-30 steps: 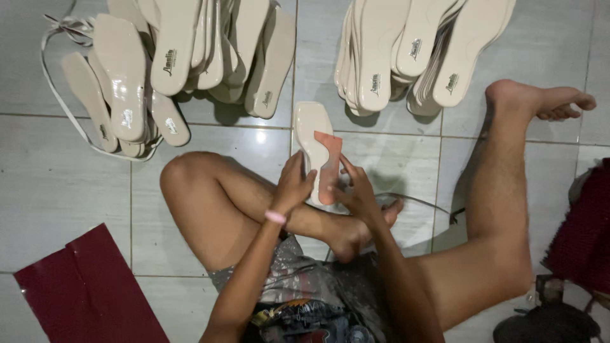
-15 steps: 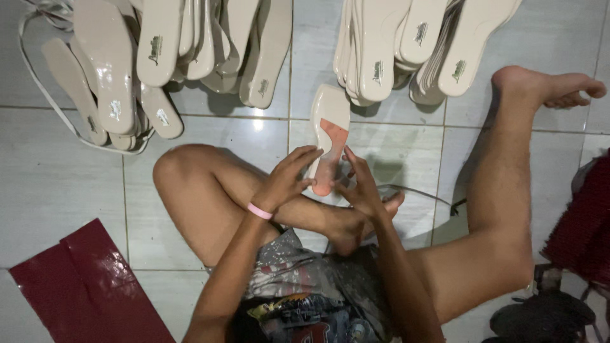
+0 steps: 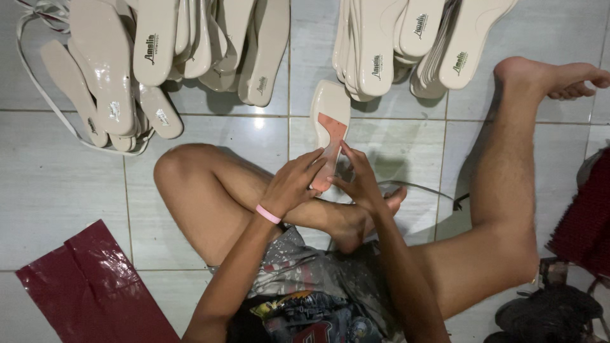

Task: The person sits on the floor and applies pink insoles to the bottom of white shoe soles. They pick up a sole, align the insole, press it down, and smooth the edges before moving to the next sole. The process is repeated for several soles.

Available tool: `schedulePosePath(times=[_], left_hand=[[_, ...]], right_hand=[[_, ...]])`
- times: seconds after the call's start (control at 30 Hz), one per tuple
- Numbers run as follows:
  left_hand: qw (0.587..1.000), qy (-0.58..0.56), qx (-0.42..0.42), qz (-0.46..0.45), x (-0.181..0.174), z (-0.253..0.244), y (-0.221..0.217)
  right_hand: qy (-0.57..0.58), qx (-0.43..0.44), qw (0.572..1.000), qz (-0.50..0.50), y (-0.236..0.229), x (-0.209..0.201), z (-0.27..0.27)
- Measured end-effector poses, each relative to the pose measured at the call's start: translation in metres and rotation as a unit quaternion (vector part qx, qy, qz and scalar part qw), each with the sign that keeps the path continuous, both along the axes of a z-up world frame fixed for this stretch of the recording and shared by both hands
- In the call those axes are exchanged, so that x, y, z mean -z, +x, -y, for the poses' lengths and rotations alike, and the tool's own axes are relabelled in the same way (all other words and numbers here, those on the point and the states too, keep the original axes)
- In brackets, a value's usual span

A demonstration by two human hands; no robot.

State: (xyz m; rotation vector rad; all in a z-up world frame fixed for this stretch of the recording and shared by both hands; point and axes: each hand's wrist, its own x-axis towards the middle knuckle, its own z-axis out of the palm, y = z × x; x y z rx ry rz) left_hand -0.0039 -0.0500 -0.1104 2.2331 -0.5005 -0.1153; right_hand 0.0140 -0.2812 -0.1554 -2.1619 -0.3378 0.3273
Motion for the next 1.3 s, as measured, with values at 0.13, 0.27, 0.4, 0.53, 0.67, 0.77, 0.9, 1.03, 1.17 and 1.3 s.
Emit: schedulePosePath(times=[0.13, 0.27, 0.4, 0.53, 0.67, 0.77, 0.9, 1.03, 1.17, 1.3], left_hand=[[1.0, -0.005, 0.003, 0.001, 0.001, 0.0, 0.001], [1.0, -0.009, 0.008, -0.008, -0.001, 0.0, 0.002], [1.0, -0.012, 0.012, -0.025, -0.004, 0.0, 0.002], [1.0, -0.011, 0.006, -0.013, -0.006, 0.001, 0.003], [1.0, -0.003, 0.005, -0.018, -0.007, 0.002, 0.004], [1.0, 0.004, 0.006, -0.018, -0.008, 0.003, 0.004], [0.999, 0.035, 0.009, -0.009, -0.007, 0.004, 0.004], [0.991, 0.13, 0.02, 0.036, -0.007, 0.011, 0.001], [0.975, 0.2, -0.02, 0.091, -0.008, 0.024, -0.008], [0.978, 0.203, -0.023, 0.043, -0.005, 0.037, -0.015]], right_hand=[[0.006, 0.004, 1.0, -0.005, -0.001, 0.002, 0.001], [0.001, 0.009, 1.0, -0.019, -0.003, 0.001, 0.004], [-0.006, 0.007, 0.999, -0.032, -0.003, 0.0, 0.005], [-0.008, 0.007, 0.999, -0.046, -0.001, -0.001, 0.003], [-0.028, 0.02, 0.998, -0.055, -0.001, -0.004, 0.001], [-0.038, 0.024, 0.997, -0.069, -0.001, -0.005, 0.001], [-0.015, 0.035, 0.996, -0.085, -0.002, -0.001, 0.001], [0.01, 0.089, 0.996, -0.017, 0.0, -0.001, 0.004], [-0.02, 0.208, 0.974, 0.091, 0.008, -0.012, 0.012], [-0.036, 0.109, 0.986, 0.121, 0.021, -0.037, 0.013]])
